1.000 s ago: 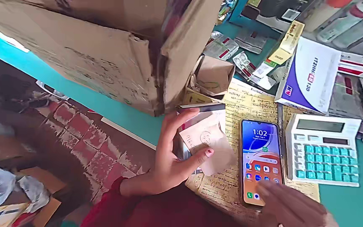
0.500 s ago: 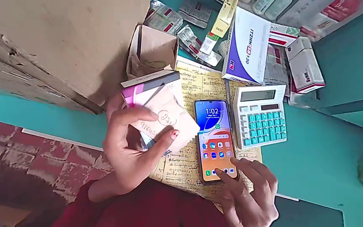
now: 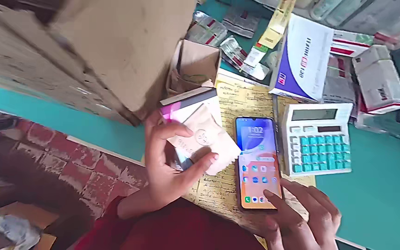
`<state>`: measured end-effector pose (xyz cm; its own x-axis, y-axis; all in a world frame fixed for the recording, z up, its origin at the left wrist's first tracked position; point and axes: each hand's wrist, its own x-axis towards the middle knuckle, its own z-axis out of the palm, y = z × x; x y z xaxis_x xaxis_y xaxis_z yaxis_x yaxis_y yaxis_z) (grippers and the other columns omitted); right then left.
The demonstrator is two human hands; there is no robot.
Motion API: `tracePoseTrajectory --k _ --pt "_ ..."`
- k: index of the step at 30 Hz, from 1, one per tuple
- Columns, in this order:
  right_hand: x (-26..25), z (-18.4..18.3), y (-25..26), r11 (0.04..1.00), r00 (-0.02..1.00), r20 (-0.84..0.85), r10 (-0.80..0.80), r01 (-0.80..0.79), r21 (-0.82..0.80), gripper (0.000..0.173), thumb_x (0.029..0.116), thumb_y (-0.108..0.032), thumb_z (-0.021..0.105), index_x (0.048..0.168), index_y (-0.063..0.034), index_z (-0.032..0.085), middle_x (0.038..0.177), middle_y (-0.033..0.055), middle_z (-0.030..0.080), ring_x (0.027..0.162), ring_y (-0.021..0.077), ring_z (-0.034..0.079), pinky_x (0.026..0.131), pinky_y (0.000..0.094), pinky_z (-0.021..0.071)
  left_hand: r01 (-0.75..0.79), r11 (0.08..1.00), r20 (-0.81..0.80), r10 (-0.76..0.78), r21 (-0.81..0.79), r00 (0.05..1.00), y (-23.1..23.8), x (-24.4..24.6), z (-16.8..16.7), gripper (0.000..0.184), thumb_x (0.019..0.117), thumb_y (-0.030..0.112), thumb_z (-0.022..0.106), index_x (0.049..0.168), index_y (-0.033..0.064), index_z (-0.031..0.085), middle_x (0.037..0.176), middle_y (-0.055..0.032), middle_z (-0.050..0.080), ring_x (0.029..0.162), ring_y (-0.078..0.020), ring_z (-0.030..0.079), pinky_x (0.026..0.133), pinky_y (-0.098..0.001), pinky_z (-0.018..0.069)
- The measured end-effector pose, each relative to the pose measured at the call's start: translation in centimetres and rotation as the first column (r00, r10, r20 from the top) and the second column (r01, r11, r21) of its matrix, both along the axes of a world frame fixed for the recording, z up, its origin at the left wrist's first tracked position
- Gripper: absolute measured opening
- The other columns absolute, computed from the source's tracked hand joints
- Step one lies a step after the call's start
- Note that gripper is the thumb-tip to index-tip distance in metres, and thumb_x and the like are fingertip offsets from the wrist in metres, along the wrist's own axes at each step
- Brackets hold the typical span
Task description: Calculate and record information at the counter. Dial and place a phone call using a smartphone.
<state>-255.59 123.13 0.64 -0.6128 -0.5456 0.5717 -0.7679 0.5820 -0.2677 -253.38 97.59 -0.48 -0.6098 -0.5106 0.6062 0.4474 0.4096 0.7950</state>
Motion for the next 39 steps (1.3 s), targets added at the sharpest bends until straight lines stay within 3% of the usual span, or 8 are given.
tracePoseTrajectory --k 6,12,20,26,29,31,35,39 --pt "-0.5 -0.3 0.6 1.000 1.000 0.009 0.013 -0.014 0.016 0.042 0.1059 -0.049 0.038 0.117 -0.0180 0.064 0.129 0.0070 0.056 0.131 0.0187 0.047 0.114 0.0379 0.0247 -0.002 1.000 0.099 0.005 -0.025 0.995 0.0 0.5 0.0 0.057 0.0780 0.032 0.085 0.121 0.0243 0.049 0.131 0.0052 0.049 0.121 0.0009 0.052 0.096 -0.0185 0.0503" --pt "-0.7 -0.1 1.2 0.999 0.999 0.053 0.000 -0.003 0.050 0.044 0.1062 -0.048 0.037 0.120 -0.0150 0.063 0.129 0.0123 0.058 0.130 0.0223 0.048 0.113 0.0383 0.0248 0.166 0.986 0.128 -0.162 -0.020 0.978 -0.9 1.3 -0.1 0.047 0.0900 0.039 0.062 0.130 0.0229 0.044 0.141 0.0021 0.041 0.132 -0.0018 0.043 0.105 -0.0222 0.0435" --pt "-0.7 0.2 1.2 0.997 0.998 0.047 -0.050 0.047 0.068 0.042 0.1058 -0.045 0.039 0.122 -0.0139 0.062 0.130 0.0143 0.058 0.130 0.0257 0.047 0.112 0.0391 0.0257 0.157 0.987 0.155 -0.152 -0.023 0.976 -1.3 1.5 -0.5 0.059 0.0812 0.025 0.072 0.132 0.0249 0.042 0.142 0.0001 0.042 0.126 -0.0031 0.050 0.097 -0.0222 0.0507" --pt "-0.9 0.9 1.2 0.990 0.987 0.091 -0.131 0.127 0.056 0.046 0.1064 -0.047 0.038 0.126 -0.0136 0.062 0.136 0.0162 0.056 0.131 0.0286 0.045 0.108 0.0381 0.0294 0.113 0.993 0.128 -0.107 -0.044 0.986 -1.2 1.4 -0.6 0.061 0.0808 0.024 0.076 0.133 0.0304 0.046 0.140 0.0096 0.046 0.125 -0.0003 0.052 0.096 -0.0201 0.0524" --pt "-1.0 0.6 0.9 0.988 0.982 0.115 -0.153 0.152 0.015 0.047 0.1060 -0.045 0.038 0.127 -0.0134 0.065 0.133 0.0168 0.061 0.128 0.0285 0.050 0.105 0.0398 0.0331 0.105 0.992 0.110 -0.098 -0.065 0.989 -1.1 1.2 -0.4 0.062 0.0808 0.024 0.076 0.134 0.0310 0.045 0.137 0.0150 0.047 0.124 0.0030 0.051 0.097 -0.0162 0.0505" --pt "-1.1 0.5 0.7 0.990 0.981 0.134 -0.140 0.143 -0.006 0.047 0.1061 -0.042 0.038 0.129 -0.0099 0.064 0.129 0.0184 0.063 0.122 0.0262 0.055 0.101 0.0352 0.0380 0.100 0.992 0.105 -0.092 -0.074 0.990 -1.1 1.0 -0.4 0.062 0.0808 0.024 0.075 0.134 0.0315 0.045 0.135 0.0173 0.047 0.126 0.0044 0.048 0.100 -0.0150 0.0462" --pt "-1.2 0.5 0.6 0.990 0.982 0.143 -0.126 0.135 -0.051 0.044 0.1058 -0.037 0.041 0.127 -0.0044 0.063 0.121 0.0179 0.064 0.118 0.0175 0.057 0.102 0.0217 0.0418 0.093 0.994 0.104 -0.086 -0.065 0.991 -1.0 1.1 -0.5 0.063 0.0799 0.024 0.076 0.134 0.0320 0.044 0.136 0.0174 0.047 0.128 0.0033 0.048 0.101 -0.0157 0.0472" --pt "-1.2 0.2 0.9 0.988 0.984 0.113 -0.135 0.143 -0.062 0.043 0.1060 -0.037 0.040 0.125 -0.0082 0.065 0.121 0.0153 0.064 0.120 0.0193 0.055 0.103 0.0259 0.0389 0.090 0.994 0.104 -0.083 -0.065 0.991 -1.0 1.2 -0.3 0.064 0.0796 0.022 0.076 0.135 0.0311 0.044 0.137 0.0162 0.046 0.128 0.0030 0.048 0.101 -0.0162 0.0484"
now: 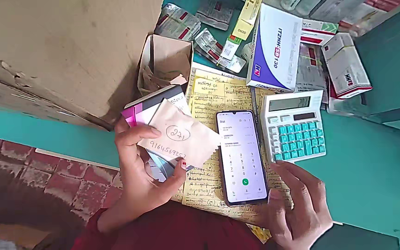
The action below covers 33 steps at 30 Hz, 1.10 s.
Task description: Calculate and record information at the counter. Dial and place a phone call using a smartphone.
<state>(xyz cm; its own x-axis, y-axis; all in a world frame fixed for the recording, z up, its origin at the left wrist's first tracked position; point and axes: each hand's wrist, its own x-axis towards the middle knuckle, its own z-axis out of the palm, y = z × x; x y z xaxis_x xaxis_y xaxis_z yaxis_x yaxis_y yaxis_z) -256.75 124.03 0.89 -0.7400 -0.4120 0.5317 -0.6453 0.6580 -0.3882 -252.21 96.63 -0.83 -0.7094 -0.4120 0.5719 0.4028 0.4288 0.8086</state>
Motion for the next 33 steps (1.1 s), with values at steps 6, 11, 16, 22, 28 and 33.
tracePoseTrajectory --k 6,11,16,22,28,33 --pt "0.2 -0.1 0.0 0.999 1.000 -0.014 -0.013 0.014 0.038 0.042 0.1050 -0.039 0.038 0.117 -0.0142 0.070 0.126 0.0149 0.061 0.126 0.0235 0.049 0.108 0.0322 0.0312 -0.004 1.000 0.000 0.004 -0.012 1.000 -0.1 -0.1 0.0 0.062 0.0789 0.023 0.076 0.132 0.0306 0.045 0.132 0.0172 0.048 0.125 0.0029 0.049 0.099 -0.0162 0.0482" --pt "0.2 0.1 -0.6 0.997 0.998 -0.055 -0.030 0.034 0.067 0.041 0.1047 -0.039 0.037 0.119 -0.0170 0.069 0.131 0.0156 0.059 0.131 0.0255 0.045 0.109 0.0347 0.0272 0.012 1.000 0.002 -0.012 0.002 1.000 -0.1 -0.1 0.0 0.064 0.0791 0.023 0.076 0.134 0.0317 0.045 0.135 0.0167 0.047 0.126 0.0029 0.049 0.099 -0.0162 0.0492" --pt "0.1 -0.2 -0.7 0.993 0.997 -0.065 -0.045 0.052 0.107 0.038 0.1041 -0.040 0.039 0.114 -0.0195 0.070 0.131 0.0173 0.060 0.131 0.0289 0.045 0.107 0.0393 0.0278 0.000 1.000 0.006 0.000 -0.017 1.000 -0.1 0.0 -0.1 0.064 0.0802 0.023 0.076 0.135 0.0323 0.044 0.137 0.0171 0.046 0.129 0.0023 0.047 0.102 -0.0173 0.0480" --pt "-0.1 0.4 -1.7 0.987 0.998 -0.058 0.030 -0.020 0.162 0.051 0.1062 -0.053 0.028 0.131 -0.0263 0.063 0.139 0.0108 0.056 0.138 0.0275 0.042 0.114 0.0466 0.0227 0.004 1.000 -0.008 -0.005 -0.030 1.000 -0.2 -0.1 -0.3 0.063 0.0812 0.025 0.075 0.135 0.0301 0.043 0.138 0.0147 0.046 0.129 0.0024 0.047 0.103 -0.0178 0.0457" --pt "-0.5 0.6 -3.8 0.964 0.995 -0.033 0.095 -0.084 0.251 0.056 0.1056 -0.058 0.024 0.134 -0.0293 0.063 0.143 0.0140 0.054 0.142 0.0320 0.038 0.113 0.0513 0.0189 0.003 1.000 0.011 -0.003 -0.010 1.000 -0.2 0.1 -0.4 0.061 0.0816 0.024 0.075 0.134 0.0256 0.044 0.139 0.0041 0.045 0.124 -0.0020 0.051 0.097 -0.0209 0.0506" --pt "-0.4 1.0 -3.6 0.968 0.997 -0.002 0.079 -0.076 0.237 0.059 0.1051 -0.059 0.024 0.136 -0.0200 0.057 0.145 0.0153 0.053 0.143 0.0324 0.038 0.115 0.0492 0.0197 0.006 1.000 0.016 -0.006 0.003 1.000 0.0 0.1 -0.3 0.061 0.0817 0.023 0.075 0.133 0.0241 0.044 0.140 0.0003 0.043 0.123 -0.0018 0.051 0.095 -0.0196 0.0507"
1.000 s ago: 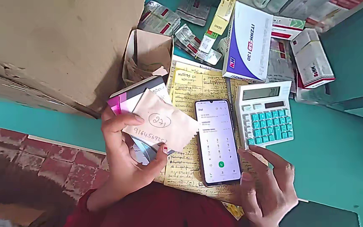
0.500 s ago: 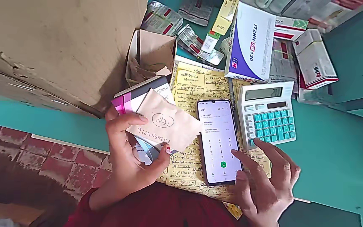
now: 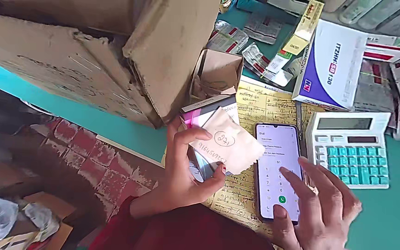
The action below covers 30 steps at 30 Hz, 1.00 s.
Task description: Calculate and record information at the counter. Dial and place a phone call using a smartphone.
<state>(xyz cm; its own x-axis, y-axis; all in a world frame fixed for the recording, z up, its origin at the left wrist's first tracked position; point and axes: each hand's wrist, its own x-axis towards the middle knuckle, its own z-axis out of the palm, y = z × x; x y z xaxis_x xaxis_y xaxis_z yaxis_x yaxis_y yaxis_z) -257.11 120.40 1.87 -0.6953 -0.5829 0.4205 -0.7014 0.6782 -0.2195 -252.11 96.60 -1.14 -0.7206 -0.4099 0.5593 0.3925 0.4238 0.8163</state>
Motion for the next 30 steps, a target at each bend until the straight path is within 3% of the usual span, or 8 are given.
tracePoseTrajectory --k 7,10,14,18,22,27,30 --pt "-0.3 -0.3 1.6 0.994 0.996 0.015 -0.090 0.091 -0.062 0.060 0.1063 -0.054 0.025 0.130 -0.0130 0.062 0.142 0.0230 0.054 0.139 0.0365 0.039 0.111 0.0456 0.0230 0.000 1.000 -0.019 0.000 0.005 1.000 0.0 -0.1 -0.1 0.053 0.0862 0.024 0.070 0.133 0.0243 0.045 0.138 0.0023 0.045 0.126 -0.0022 0.049 0.098 -0.0205 0.0494" --pt "-0.3 -0.5 1.8 0.992 0.995 0.023 -0.094 0.095 -0.088 0.060 0.1064 -0.053 0.027 0.129 -0.0116 0.064 0.142 0.0240 0.054 0.139 0.0365 0.039 0.111 0.0450 0.0231 0.018 1.000 -0.009 -0.018 0.018 1.000 -0.4 0.1 0.1 0.039 0.0957 0.028 0.062 0.133 0.0277 0.048 0.139 0.0090 0.046 0.127 0.0001 0.049 0.099 -0.0196 0.0477" --pt "-0.2 -0.7 1.9 0.987 0.993 0.011 -0.117 0.118 -0.113 0.058 0.1067 -0.052 0.028 0.124 -0.0130 0.068 0.139 0.0228 0.057 0.137 0.0367 0.042 0.111 0.0473 0.0254 0.031 0.999 -0.017 -0.030 0.028 0.999 -0.4 0.0 0.3 0.026 0.1055 0.030 0.048 0.131 0.0337 0.051 0.135 0.0191 0.049 0.121 0.0056 0.051 0.092 -0.0129 0.0471" --pt "-0.2 -1.0 1.8 0.984 0.992 0.008 -0.127 0.127 -0.126 0.057 0.1065 -0.052 0.027 0.124 -0.0158 0.068 0.141 0.0209 0.057 0.138 0.0358 0.042 0.110 0.0488 0.0259 0.016 0.999 -0.029 -0.015 0.032 0.999 -0.4 -0.2 0.3 0.029 0.1050 0.027 0.048 0.132 0.0349 0.051 0.131 0.0221 0.050 0.122 0.0069 0.049 0.097 -0.0127 0.0442" --pt "-0.1 -1.1 1.9 0.976 0.989 0.008 -0.150 0.149 -0.161 0.057 0.1068 -0.051 0.029 0.124 -0.0122 0.068 0.140 0.0229 0.057 0.136 0.0353 0.043 0.110 0.0468 0.0267 0.023 0.999 -0.031 -0.022 0.029 0.999 -0.4 -0.2 0.1 0.032 0.1035 0.024 0.048 0.134 0.0343 0.050 0.131 0.0216 0.049 0.124 0.0061 0.048 0.100 -0.0140 0.0427" --pt "0.0 -1.0 1.9 0.972 0.986 0.004 -0.164 0.162 -0.172 0.056 0.1073 -0.049 0.029 0.121 -0.0107 0.068 0.139 0.0243 0.057 0.136 0.0341 0.043 0.109 0.0431 0.0269 0.019 0.999 -0.019 -0.018 0.034 1.000 -0.4 -0.1 0.3 0.030 0.1039 0.026 0.049 0.133 0.0342 0.051 0.133 0.0206 0.049 0.120 0.0069 0.050 0.091 -0.0103 0.0451" --pt "0.0 -1.0 2.0 0.972 0.987 -0.003 -0.161 0.158 -0.176 0.055 0.1079 -0.048 0.028 0.115 -0.0133 0.070 0.137 0.0224 0.058 0.136 0.0319 0.043 0.110 0.0410 0.0265 0.031 0.998 -0.029 -0.030 0.047 0.999 -0.4 -0.1 0.3 0.032 0.1033 0.024 0.050 0.134 0.0337 0.050 0.133 0.0203 0.048 0.121 0.0065 0.050 0.094 -0.0109 0.0456"
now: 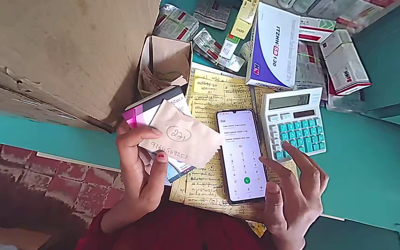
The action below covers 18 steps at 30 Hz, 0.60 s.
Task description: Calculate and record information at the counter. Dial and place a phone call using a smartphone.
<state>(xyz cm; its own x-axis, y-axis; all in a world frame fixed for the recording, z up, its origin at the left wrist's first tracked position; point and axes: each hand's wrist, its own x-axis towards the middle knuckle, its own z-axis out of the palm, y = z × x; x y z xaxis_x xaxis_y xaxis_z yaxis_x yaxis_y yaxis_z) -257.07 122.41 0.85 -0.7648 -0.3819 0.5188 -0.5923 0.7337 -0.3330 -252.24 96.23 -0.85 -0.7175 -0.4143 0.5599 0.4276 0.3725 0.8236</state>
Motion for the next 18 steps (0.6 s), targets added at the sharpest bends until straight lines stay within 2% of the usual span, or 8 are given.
tracePoseTrajectory --k 4,11,18 --pt "0.0 -0.1 -0.1 1.000 1.000 -0.002 0.009 -0.009 0.019 0.053 0.1080 -0.047 0.030 0.111 -0.0146 0.072 0.136 0.0227 0.060 0.136 0.0349 0.045 0.109 0.0471 0.0268 -0.005 1.000 -0.001 0.005 -0.008 1.000 0.0 0.0 0.0 0.032 0.1033 0.024 0.050 0.134 0.0334 0.050 0.134 0.0204 0.049 0.120 0.0068 0.050 0.093 -0.0107 0.0451" --pt "0.2 0.0 -0.6 0.984 0.985 0.016 0.173 -0.173 0.051 0.052 0.1081 -0.051 0.026 0.129 -0.0257 0.065 0.144 0.0098 0.054 0.142 0.0259 0.039 0.116 0.0452 0.0221 0.002 1.000 0.002 -0.002 -0.004 1.000 0.0 0.1 -0.1 0.033 0.1021 0.025 0.052 0.134 0.0322 0.050 0.137 0.0170 0.048 0.120 0.0055 0.051 0.091 -0.0109 0.0467" --pt "0.1 0.3 -1.0 0.969 0.975 0.070 0.211 -0.218 0.119 0.053 0.1075 -0.054 0.025 0.129 -0.0252 0.065 0.146 0.0123 0.052 0.143 0.0293 0.036 0.115 0.0447 0.0196 -0.017 1.000 0.028 0.017 -0.015 0.999 0.0 0.3 -0.1 0.029 0.1022 0.027 0.054 0.131 0.0274 0.051 0.138 0.0087 0.047 0.119 0.0036 0.052 0.093 -0.0150 0.0490"
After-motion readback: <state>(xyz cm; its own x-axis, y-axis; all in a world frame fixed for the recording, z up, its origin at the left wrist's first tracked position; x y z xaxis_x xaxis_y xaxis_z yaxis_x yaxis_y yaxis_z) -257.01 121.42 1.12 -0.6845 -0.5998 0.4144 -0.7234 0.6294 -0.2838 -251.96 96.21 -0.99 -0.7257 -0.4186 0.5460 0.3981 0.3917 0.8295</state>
